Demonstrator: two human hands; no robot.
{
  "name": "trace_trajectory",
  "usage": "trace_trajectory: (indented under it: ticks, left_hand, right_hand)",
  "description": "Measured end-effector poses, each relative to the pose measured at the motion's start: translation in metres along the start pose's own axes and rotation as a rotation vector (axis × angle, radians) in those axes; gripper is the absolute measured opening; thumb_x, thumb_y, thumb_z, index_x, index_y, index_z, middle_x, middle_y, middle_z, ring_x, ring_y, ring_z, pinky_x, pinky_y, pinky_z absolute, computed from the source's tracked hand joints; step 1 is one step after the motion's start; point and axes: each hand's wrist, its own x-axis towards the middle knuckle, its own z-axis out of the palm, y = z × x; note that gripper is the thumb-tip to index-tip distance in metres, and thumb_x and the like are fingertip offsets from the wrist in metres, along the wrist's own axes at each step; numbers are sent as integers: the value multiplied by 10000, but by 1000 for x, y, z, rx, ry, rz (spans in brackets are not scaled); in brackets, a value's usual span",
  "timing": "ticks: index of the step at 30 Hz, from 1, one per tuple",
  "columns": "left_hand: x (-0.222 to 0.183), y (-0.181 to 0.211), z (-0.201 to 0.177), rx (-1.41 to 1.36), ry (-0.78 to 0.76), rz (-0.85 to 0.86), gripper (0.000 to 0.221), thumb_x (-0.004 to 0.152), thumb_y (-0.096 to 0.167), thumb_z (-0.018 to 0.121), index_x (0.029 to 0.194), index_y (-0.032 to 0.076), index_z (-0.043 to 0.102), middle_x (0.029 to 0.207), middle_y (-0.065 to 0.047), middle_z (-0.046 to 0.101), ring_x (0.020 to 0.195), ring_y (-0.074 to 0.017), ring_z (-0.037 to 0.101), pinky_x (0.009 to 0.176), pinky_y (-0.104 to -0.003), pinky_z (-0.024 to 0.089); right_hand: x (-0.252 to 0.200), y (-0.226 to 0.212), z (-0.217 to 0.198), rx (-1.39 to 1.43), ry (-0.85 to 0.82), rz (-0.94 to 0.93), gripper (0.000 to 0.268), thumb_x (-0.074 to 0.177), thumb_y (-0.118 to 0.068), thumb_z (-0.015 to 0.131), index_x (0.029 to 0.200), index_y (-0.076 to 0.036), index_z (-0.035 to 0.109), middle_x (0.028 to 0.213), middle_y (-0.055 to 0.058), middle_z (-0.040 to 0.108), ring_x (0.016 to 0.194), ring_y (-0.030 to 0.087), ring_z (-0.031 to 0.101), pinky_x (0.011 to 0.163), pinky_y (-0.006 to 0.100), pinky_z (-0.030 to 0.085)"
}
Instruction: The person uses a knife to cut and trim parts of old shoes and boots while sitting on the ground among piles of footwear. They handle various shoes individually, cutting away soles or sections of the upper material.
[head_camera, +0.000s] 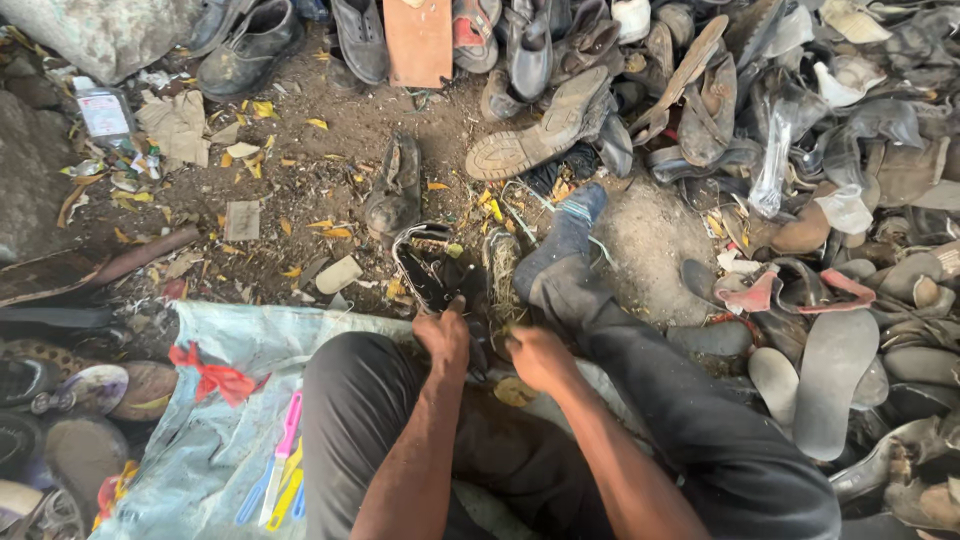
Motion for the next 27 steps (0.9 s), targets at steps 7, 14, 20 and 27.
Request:
trace_trajectory:
  ticks: [7, 14, 20, 27]
  left_hand:
    - [-5, 8, -6, -201, -1, -8, 200, 777, -26, 736, 974, -36, 701, 873, -48, 716, 733, -151, 629, 680, -301, 491]
    - [-8, -14, -21, -293, -30, -15, 176, 811, -25, 748, 975, -58, 692, 900, -42, 702, 757, -154, 609, 710, -323, 491]
    - [11, -26, -28, -205, 160, -138, 273, 832, 6, 813, 1019, -54, 622, 852, -52, 632, 707, -180, 561, 671, -346, 467]
    - [19, 21, -36, -282, 66, 199, 230, 846, -57, 709, 1072, -18, 692, 984, -48, 731, 866, -149, 643, 802, -295, 505]
  right_hand:
    - [-47, -1, 8, -81, -105, 75, 427, 954, -262, 569, 1371, -177, 614, 993, 255, 705, 948, 444, 690, 817, 521, 534]
    - [-49, -29, 4, -192, -92, 100, 397, 857, -195, 631, 1248, -198, 695, 1060, 174, 732, 979, 424, 682, 810, 533, 536]
    - [-70, -47, -13, -283, -114, 73, 353, 934, -241, 590, 1277, -190, 653, 984, 172, 745, 932, 410, 703, 783, 533, 540]
    - [-122, -67, -26, -164, -97, 105, 448, 912, -225, 609, 1359, -206, 604, 946, 174, 748, 916, 414, 691, 758, 547, 520]
